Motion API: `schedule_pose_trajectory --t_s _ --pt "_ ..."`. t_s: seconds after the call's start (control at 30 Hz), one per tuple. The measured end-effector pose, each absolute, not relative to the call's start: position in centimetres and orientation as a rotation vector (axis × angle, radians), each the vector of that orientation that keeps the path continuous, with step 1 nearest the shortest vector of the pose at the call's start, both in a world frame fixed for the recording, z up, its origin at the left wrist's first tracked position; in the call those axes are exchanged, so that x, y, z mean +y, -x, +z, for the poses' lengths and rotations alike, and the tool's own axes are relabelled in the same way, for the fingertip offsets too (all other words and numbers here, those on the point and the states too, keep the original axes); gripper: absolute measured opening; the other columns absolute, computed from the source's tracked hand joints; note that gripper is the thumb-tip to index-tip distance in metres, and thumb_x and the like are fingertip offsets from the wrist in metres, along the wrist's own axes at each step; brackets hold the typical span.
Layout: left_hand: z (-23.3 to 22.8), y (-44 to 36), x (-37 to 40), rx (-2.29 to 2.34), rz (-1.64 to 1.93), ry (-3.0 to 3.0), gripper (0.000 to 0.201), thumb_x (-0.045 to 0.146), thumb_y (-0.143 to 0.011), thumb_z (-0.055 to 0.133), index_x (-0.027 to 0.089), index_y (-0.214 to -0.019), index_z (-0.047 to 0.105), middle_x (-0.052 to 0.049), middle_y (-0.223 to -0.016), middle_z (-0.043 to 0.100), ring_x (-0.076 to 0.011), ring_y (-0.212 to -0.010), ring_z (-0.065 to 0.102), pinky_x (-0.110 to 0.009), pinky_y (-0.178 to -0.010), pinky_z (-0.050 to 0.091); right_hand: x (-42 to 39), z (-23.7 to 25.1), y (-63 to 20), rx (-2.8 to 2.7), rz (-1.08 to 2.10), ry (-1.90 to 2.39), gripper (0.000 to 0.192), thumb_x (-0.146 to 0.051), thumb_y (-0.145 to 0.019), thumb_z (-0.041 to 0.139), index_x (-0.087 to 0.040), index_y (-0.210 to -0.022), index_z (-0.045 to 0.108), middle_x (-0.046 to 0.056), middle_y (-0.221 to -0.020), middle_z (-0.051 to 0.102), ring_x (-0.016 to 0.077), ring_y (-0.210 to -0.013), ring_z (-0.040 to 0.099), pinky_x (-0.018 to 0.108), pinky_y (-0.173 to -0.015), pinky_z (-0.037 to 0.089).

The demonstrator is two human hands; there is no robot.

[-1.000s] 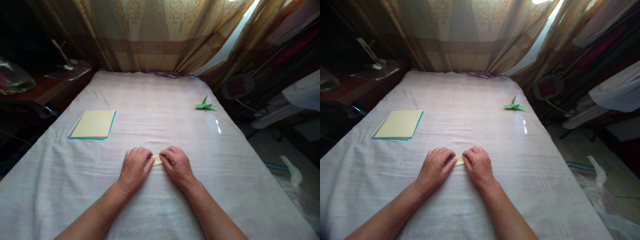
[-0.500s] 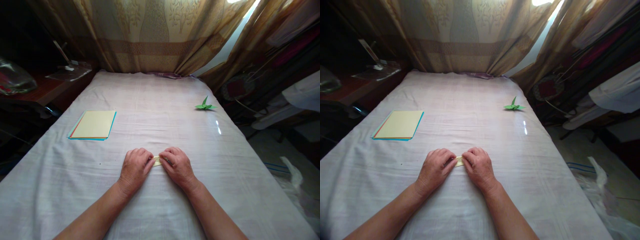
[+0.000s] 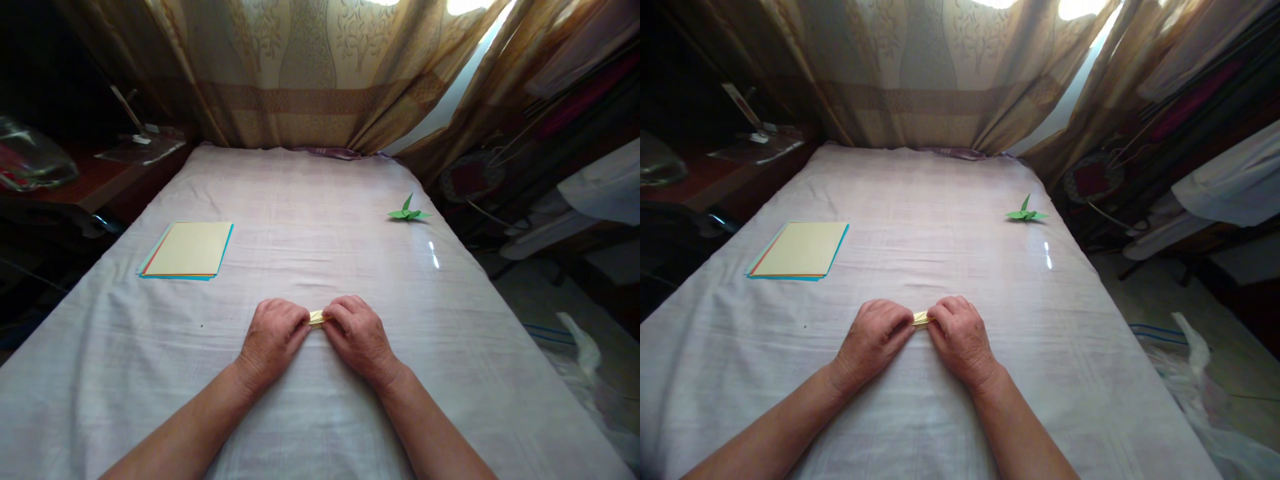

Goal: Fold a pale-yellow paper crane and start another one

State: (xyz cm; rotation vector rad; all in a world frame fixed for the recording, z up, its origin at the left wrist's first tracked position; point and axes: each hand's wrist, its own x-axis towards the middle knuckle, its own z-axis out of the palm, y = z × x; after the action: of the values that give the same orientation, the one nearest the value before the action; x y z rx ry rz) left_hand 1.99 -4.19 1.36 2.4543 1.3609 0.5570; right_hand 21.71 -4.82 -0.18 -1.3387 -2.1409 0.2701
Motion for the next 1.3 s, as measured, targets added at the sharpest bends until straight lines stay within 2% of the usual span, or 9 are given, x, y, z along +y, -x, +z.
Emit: schedule_pose_trajectory --t_s 0.13,0.27,0.33,0.47,0.67,0.9,1.03,1.2,1.3 --pt "1.2 -1.9 -4.2 1.356 0.576 -2.465 0.006 0.024 -0.091 0.058 0.022 -0.087 0.062 -0.002 -0.088 0.067 -0.0201 -0.089 0.057 -0.035 -0.084 0.04 -4.9 -0.2 -21.8 -2.139 0.267 1.326 0.009 -0.018 -0.088 0.057 -0.022 -0.081 0.062 0.004 -0.085 0.064 0.0196 -0.082 0.055 0.031 -0.076 0.045" --pt "1.2 -1.9 -4.2 1.323 0.696 -2.503 0.007 0.021 -0.092 0.053 0.021 -0.093 0.06 -0.003 -0.097 0.068 -0.0206 -0.094 0.058 -0.036 -0.087 0.04 -4.8 0.1 -21.6 -2.093 0.282 1.215 0.011 -0.016 -0.09 0.055 -0.021 -0.082 0.061 0.005 -0.092 0.068 0.0195 -0.088 0.057 0.033 -0.081 0.045" --pt "1.2 -1.9 -4.2 1.303 0.75 -2.502 0.008 0.02 -0.093 0.051 0.021 -0.095 0.06 -0.003 -0.093 0.068 -0.0203 -0.091 0.059 -0.036 -0.086 0.04 -4.7 0.3 -21.5 -2.058 0.324 1.177 0.01 -0.017 -0.091 0.055 -0.022 -0.084 0.06 0.004 -0.094 0.069 0.0194 -0.09 0.058 0.033 -0.083 0.044" --pt "1.2 -2.0 -4.2 1.318 0.776 -2.484 0.01 0.023 -0.094 0.049 0.02 -0.09 0.058 -0.002 -0.081 0.065 -0.0195 -0.08 0.06 -0.035 -0.081 0.042 -4.8 0.3 -21.3 -1.992 0.381 1.203 0.007 -0.02 -0.091 0.054 -0.022 -0.087 0.059 0.002 -0.082 0.068 0.0179 -0.08 0.059 0.031 -0.076 0.043" --pt "1.6 -2.2 -4.2 1.35 0.757 -2.28 0.014 0.028 -0.092 0.047 0.021 -0.087 0.057 -0.001 -0.076 0.064 -0.0175 -0.073 0.059 -0.03 -0.073 0.043 -4.9 -0.1 -21.2 -1.907 0.491 1.309 0.009 -0.026 -0.09 0.053 -0.022 -0.084 0.059 0.001 -0.075 0.066 0.0157 -0.071 0.06 0.028 -0.07 0.043" --pt "1.4 -2.1 -4.0 1.288 0.736 -1.797 0.021 0.034 -0.089 0.05 0.021 -0.105 0.056 0.006 -0.065 0.056 -0.012 -0.058 0.053 -0.022 -0.058 0.039 -5.1 0.3 -20.8 -1.679 0.817 1.36 0.011 -0.028 -0.087 0.055 -0.022 -0.093 0.061 0.001 -0.084 0.068 0.0149 -0.075 0.063 0.025 -0.069 0.048" --pt "1.3 -1.8 -4.0 1.17 0.713 -1.763 0.024 0.033 -0.09 0.05 0.022 -0.111 0.053 0.006 -0.066 0.058 -0.0111 -0.059 0.053 -0.021 -0.059 0.039 -5.0 0.5 -20.8 -1.616 0.869 1.381 0.011 -0.029 -0.084 0.056 -0.022 -0.092 0.059 -0.001 -0.082 0.067 0.0142 -0.071 0.062 0.025 -0.067 0.048" --pt "1.5 -1.9 -3.9 1.175 0.702 -1.686 0.017 0.031 -0.087 0.051 0.022 -0.101 0.055 0.005 -0.072 0.064 -0.0112 -0.062 0.055 -0.021 -0.061 0.04 -4.9 0.6 -20.9 -1.622 0.886 1.392 0.01 -0.031 -0.084 0.056 -0.022 -0.088 0.058 -0.002 -0.076 0.064 0.0131 -0.066 0.059 0.024 -0.063 0.045" --pt "1.5 -2.1 -3.9 1.235 0.71 -1.62 0.021 0.033 -0.084 0.052 0.022 -0.102 0.053 0.005 -0.069 0.064 -0.0118 -0.06 0.054 -0.021 -0.058 0.039 -5.0 0.7 -20.9 -1.662 0.887 1.36 0.011 -0.032 -0.084 0.057 -0.022 -0.089 0.058 -0.001 -0.077 0.064 0.013 -0.067 0.058 0.023 -0.063 0.044"
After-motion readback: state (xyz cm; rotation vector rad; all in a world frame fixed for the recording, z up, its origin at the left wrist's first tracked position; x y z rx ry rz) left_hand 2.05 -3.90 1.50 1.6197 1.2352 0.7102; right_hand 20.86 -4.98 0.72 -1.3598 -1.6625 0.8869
